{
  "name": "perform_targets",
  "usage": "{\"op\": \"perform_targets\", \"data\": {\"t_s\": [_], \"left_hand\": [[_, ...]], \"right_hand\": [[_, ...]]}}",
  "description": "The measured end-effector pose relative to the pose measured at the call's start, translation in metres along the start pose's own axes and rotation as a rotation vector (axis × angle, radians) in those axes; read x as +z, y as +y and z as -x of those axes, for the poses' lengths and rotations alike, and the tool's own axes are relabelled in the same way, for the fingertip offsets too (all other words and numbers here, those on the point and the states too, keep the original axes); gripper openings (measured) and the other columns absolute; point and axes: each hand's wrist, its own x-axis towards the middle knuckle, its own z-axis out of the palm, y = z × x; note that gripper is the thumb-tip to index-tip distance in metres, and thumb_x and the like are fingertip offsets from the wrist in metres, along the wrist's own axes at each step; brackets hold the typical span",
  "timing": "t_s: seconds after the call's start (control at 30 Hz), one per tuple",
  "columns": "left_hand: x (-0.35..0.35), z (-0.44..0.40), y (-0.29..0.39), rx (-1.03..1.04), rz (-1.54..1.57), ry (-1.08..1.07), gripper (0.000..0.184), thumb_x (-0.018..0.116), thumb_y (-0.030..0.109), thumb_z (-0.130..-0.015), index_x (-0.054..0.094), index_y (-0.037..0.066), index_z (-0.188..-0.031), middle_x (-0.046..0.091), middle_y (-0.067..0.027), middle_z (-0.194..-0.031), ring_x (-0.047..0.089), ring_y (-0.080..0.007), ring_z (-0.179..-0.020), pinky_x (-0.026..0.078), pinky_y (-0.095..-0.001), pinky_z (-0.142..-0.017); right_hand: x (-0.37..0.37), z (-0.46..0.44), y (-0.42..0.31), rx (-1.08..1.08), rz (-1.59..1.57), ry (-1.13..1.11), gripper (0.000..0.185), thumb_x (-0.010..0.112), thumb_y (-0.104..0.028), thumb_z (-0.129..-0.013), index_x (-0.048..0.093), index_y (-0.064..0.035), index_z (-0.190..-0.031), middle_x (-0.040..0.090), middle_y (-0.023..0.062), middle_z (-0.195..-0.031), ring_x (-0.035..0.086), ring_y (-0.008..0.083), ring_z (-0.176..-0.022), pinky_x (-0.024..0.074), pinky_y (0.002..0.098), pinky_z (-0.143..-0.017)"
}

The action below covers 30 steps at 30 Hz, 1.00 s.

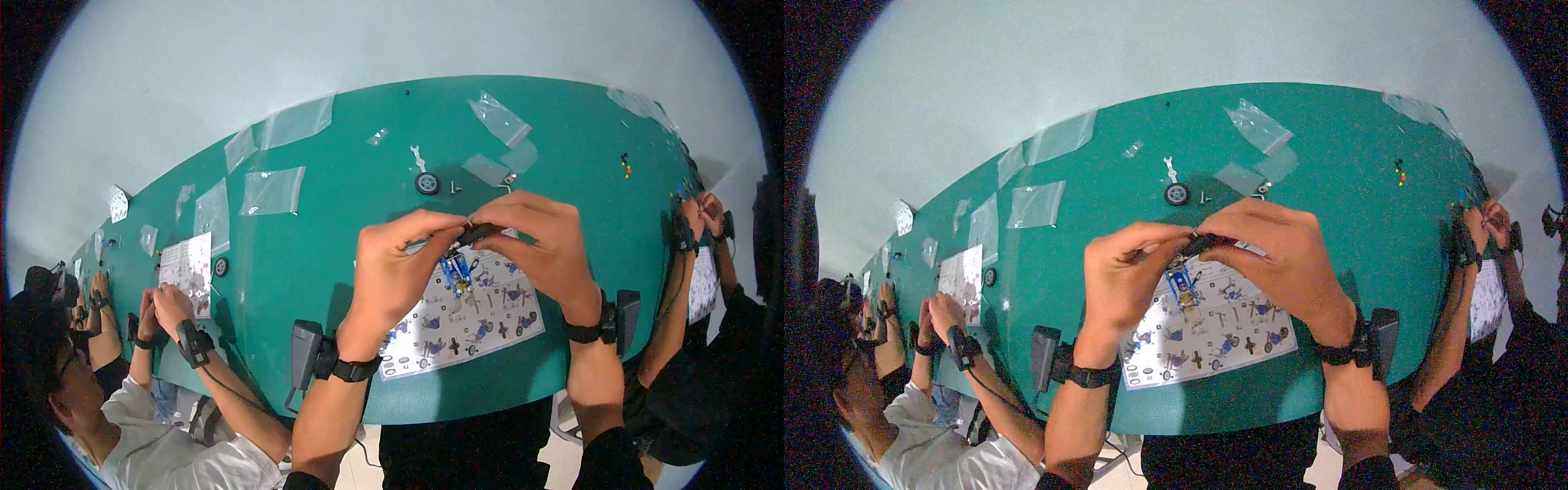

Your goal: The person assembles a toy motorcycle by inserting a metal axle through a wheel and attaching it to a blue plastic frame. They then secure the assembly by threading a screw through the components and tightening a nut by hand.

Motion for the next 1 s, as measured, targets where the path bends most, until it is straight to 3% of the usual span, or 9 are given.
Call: {"op": "perform_targets", "data": {"t_s": [0.2,0.37,0.63,0.83,1.0], "left_hand": [[0.002,0.0,0.002,0.057,-0.12,0.002,0.015,0.075,-0.002,-0.095,0.081,0.001,-0.108,0.081,-0.0111,-0.103,0.076,-0.0149,-0.092,0.059,-0.0276,-0.082],[0.0,-0.003,0.001,0.195,-0.18,0.008,0.018,0.075,-0.005,-0.092,0.081,0.001,-0.107,0.081,-0.0127,-0.105,0.077,-0.0207,-0.096,0.06,-0.0298,-0.084],[-0.01,-0.007,0.01,0.408,-0.235,-0.005,0.022,0.076,-0.012,-0.084,0.08,0.001,-0.101,0.08,-0.012,-0.106,0.078,-0.024,-0.098,0.062,-0.0331,-0.084],[-0.014,-0.009,0.002,0.148,0.029,-0.113,0.027,0.078,-0.013,-0.082,0.079,0.0,-0.106,0.078,-0.0137,-0.114,0.074,-0.026,-0.11,0.059,-0.0346,-0.095],[-0.005,-0.009,0.008,0.243,-0.001,-0.128,0.039,0.086,-0.004,-0.079,0.075,0.001,-0.115,0.077,-0.0122,-0.119,0.073,-0.0265,-0.113,0.057,-0.0383,-0.101]], "right_hand": [[-0.003,0.003,0.002,0.011,0.042,-0.034,0.023,0.083,-0.006,-0.083,0.076,-0.0023,-0.105,0.076,0.012,-0.103,0.075,0.0292,-0.091,0.0617,0.0365,-0.078],[0.0,0.006,0.0,-0.087,0.253,-0.058,0.031,0.081,-0.006,-0.085,0.073,-0.0023,-0.115,0.074,0.0134,-0.109,0.075,0.0316,-0.094,0.0624,0.0379,-0.079],[0.008,0.01,-0.001,-0.196,0.314,0.061,0.04,0.082,-0.005,-0.085,0.072,-0.002,-0.124,0.075,0.0149,-0.118,0.076,0.0305,-0.098,0.0626,0.0386,-0.079],[0.009,0.008,-0.002,-0.177,0.278,0.091,0.041,0.084,-0.004,-0.083,0.072,-0.0031,-0.122,0.076,0.0141,-0.113,0.077,0.0303,-0.096,0.0624,0.0379,-0.076],[0.009,0.009,0.007,-0.054,0.137,0.129,0.039,0.085,-0.002,-0.081,0.072,-0.0035,-0.117,0.076,0.0142,-0.108,0.077,0.0303,-0.094,0.0627,0.0375,-0.075]]}}
